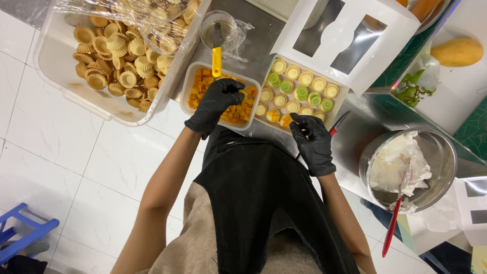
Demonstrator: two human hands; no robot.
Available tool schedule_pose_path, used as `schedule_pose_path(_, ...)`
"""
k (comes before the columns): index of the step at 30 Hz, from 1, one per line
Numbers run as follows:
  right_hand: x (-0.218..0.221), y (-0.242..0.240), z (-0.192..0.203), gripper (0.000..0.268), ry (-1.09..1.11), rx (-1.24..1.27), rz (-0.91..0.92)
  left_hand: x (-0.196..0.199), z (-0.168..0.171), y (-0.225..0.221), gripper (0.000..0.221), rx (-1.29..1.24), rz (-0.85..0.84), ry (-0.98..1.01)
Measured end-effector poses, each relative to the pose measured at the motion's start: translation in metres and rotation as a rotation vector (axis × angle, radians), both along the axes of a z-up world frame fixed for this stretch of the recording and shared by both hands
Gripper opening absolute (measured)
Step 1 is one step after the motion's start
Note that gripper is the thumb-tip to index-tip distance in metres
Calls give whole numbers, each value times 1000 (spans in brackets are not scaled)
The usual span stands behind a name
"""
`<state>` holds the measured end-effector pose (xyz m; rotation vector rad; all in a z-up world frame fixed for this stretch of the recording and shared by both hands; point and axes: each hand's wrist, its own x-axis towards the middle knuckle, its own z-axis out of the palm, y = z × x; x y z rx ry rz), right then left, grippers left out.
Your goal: The person places fruit pieces into pre-baked tart shells arranged in a white box, first setting kiwi slices into the shells, then adding diced mango pieces, and finally placing blueberries one at a time to finish decorating the tarts.
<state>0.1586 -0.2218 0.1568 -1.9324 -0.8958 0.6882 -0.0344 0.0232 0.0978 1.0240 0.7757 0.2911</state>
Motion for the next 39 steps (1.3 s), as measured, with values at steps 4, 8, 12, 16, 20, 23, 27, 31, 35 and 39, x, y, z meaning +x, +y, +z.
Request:
schedule_pose_path(4, -8, 22, 19, 29, 316, 198, 82, 0, 87, -6, 34, -280, -36, 18)
schedule_pose_path(8, -22, 62, 66, 51, 96, 134, 308, 4, 89, -24, 35, -318, -134, -46)
schedule_pose_path(12, -15, 54, 54, 49, -25, 175, 437, 14, 71, -33, 32, -163, -228, 7)
schedule_pose_path(16, 3, 32, 32, 41, -33, 46, 380, 27, 58, -46, 30, -109, -310, 14)
schedule_pose_path(20, 31, 0, 10, 38, 496, 13, 166, 37, 62, -55, 35, -81, -401, -110)
schedule_pose_path(23, 57, -33, -13, 31, 590, -17, -31, 33, 53, -49, 38, -93, -348, -170)
schedule_pose_path(27, 78, -72, -53, 35, 133, -92, -34, 12, 19, -27, 40, 375, -197, 212)
schedule_pose_path(31, 62, -57, -24, 33, -67, -247, 63, -5, -12, -8, 41, 740, -192, 414)
schedule_pose_path(35, 61, -59, -41, 28, -420, -221, 272, -10, -21, 0, 44, 824, -155, 455)
schedule_pose_path(39, 62, -63, -46, 23, -467, -219, 303, -9, -31, 3, 36, 947, -120, 449)
